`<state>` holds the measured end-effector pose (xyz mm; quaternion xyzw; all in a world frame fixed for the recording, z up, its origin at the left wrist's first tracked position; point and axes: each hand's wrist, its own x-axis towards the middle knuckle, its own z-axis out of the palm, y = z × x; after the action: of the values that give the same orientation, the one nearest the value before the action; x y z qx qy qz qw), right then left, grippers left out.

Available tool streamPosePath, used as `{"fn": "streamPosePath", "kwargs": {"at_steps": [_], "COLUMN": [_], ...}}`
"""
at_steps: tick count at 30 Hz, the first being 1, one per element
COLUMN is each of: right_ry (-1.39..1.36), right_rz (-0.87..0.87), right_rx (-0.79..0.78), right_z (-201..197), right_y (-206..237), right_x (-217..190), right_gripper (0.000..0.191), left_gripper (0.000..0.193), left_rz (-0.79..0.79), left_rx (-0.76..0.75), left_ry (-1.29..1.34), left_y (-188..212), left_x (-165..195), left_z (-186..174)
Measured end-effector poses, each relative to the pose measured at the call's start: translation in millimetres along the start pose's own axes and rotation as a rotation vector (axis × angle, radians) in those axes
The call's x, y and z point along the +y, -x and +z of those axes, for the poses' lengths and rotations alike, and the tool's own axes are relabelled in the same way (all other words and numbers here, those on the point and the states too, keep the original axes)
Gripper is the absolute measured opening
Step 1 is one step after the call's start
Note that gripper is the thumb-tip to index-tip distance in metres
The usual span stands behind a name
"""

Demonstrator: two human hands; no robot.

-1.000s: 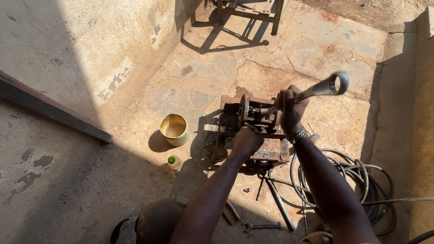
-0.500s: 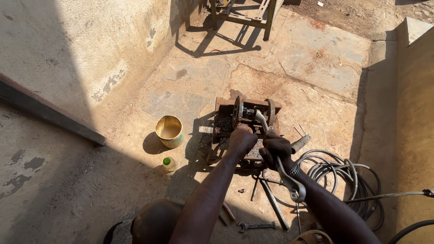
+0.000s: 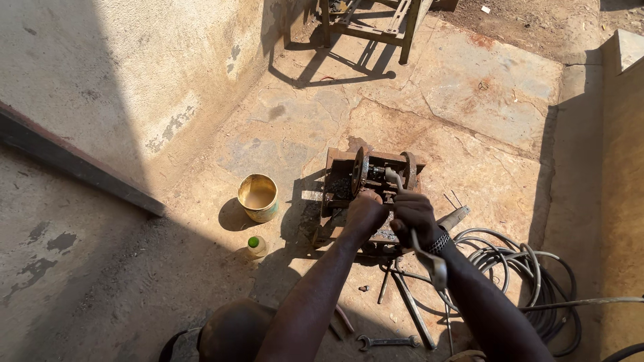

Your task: The person kneels on the ground and uses a large spanner to loosen and tighten bolts on a rusty mechanical assembly resting on the ground, repositioning the wrench on different fasteners and steadying the machine with the other hand. Other wrenches and a coiled hose lie nearby on the ground.

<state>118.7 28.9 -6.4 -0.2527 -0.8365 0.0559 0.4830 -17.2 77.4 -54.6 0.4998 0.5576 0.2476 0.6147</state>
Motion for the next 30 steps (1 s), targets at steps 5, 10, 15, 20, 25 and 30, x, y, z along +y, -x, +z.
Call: {"fn": "streamPosePath", "kwargs": {"at_steps": [5, 10, 15, 20, 25, 30], "right_ry": [-0.048, -0.358, 0.182, -0.415, -0.478, -0.447], "right_rz": [-0.043, 0.396, 0.063, 0.63, 1.015, 1.297], "right_rx": [0.047, 0.867, 0.094, 0.781, 0.872, 0.856], "right_z": [-11, -16, 12, -29, -71, -56], "right_y": [13, 16, 16, -31, -79, -101], "right_x": [17, 52, 46, 93, 150, 181], "right_gripper": [0.055, 0.053, 0.054, 0.051, 0.047, 0.045], "left_gripper": [0.014, 0.015, 0.041, 0.011, 0.008, 0.011], "left_rz": [-0.009, 0.031, 0.206, -0.021, -0.005, 0.027], "left_rx": [0.04, 0.026, 0.015, 0.023, -0.002, 0.009], "left_ry": [-0.182, -0.116, -0.295, -0.141, -0.121, -0.097], "left_y": [0, -2, 2, 7, 12, 14], "left_x": [6, 3, -2, 6, 16, 15], "left_z": [3, 2, 3, 0, -3, -3]}}
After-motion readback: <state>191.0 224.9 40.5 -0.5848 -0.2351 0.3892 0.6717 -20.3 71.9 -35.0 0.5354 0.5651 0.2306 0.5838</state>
